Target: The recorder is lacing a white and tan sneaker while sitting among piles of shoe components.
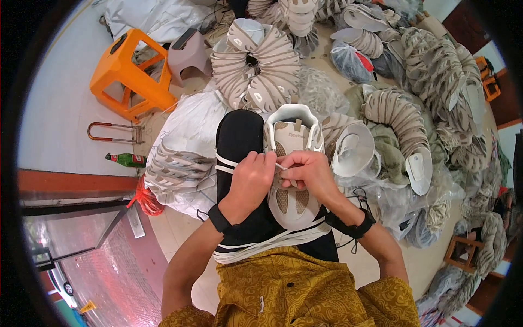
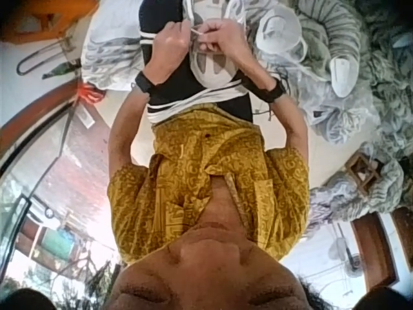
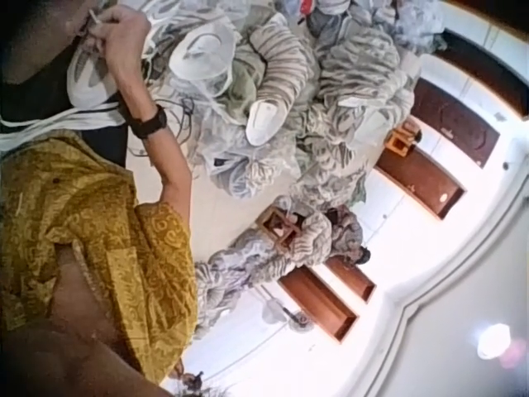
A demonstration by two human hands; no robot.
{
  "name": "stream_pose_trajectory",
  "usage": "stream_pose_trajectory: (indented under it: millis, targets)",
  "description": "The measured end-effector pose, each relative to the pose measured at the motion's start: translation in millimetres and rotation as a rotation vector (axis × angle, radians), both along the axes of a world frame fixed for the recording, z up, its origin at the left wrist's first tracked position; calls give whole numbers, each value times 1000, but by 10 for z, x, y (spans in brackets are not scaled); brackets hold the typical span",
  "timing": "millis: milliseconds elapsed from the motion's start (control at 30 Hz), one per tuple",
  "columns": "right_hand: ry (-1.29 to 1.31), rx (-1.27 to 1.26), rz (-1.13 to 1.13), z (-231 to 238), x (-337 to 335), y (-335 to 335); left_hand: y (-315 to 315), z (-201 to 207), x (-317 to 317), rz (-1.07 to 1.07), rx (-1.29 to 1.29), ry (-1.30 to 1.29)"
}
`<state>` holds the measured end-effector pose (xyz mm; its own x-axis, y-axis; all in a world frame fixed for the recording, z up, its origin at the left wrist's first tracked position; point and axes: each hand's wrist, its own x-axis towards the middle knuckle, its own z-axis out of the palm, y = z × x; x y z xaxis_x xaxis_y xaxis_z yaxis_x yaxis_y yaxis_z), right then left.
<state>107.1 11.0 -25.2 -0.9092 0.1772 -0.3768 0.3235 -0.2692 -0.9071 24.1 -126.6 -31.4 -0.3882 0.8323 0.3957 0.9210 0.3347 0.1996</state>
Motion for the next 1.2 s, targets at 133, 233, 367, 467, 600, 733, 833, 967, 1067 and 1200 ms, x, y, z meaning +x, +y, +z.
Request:
stream_pose_trajectory:
  millis: [133, 233, 367, 467, 600, 733, 833, 967, 1067, 1200]
  targets:
    - [95, 73, -70, 0, 145, 128, 84, -4, 22, -57, -127, 194]
    - [120, -47, -175, -18, 247, 367, 137, 35, 13, -24, -281, 250]
    - [124, 12, -157, -135, 345, 532, 268, 202, -149, -101, -463, -92]
    - [62, 185, -120, -243, 399, 511, 383, 352, -345, -109, -537, -415]
    - [358, 610, -84, -287, 416, 505, 463, 378, -311, 155, -543, -815]
    - [359, 858, -50, -262, 371, 520, 408, 327, -110, -64, -530, -29]
    - [392, 983, -55, -273, 320, 505, 406, 340, -81, -304, -255, 165]
    - [394, 972, -134, -350, 278, 498, 528, 304, -47, -166, -180, -205]
    - [459, 1120, -159, -411, 246, 495, 657, 233, -58, -28, -222, -364]
    - [585, 1366, -100, -456, 209, 536, 751, 180, -142, -44, -273, -509]
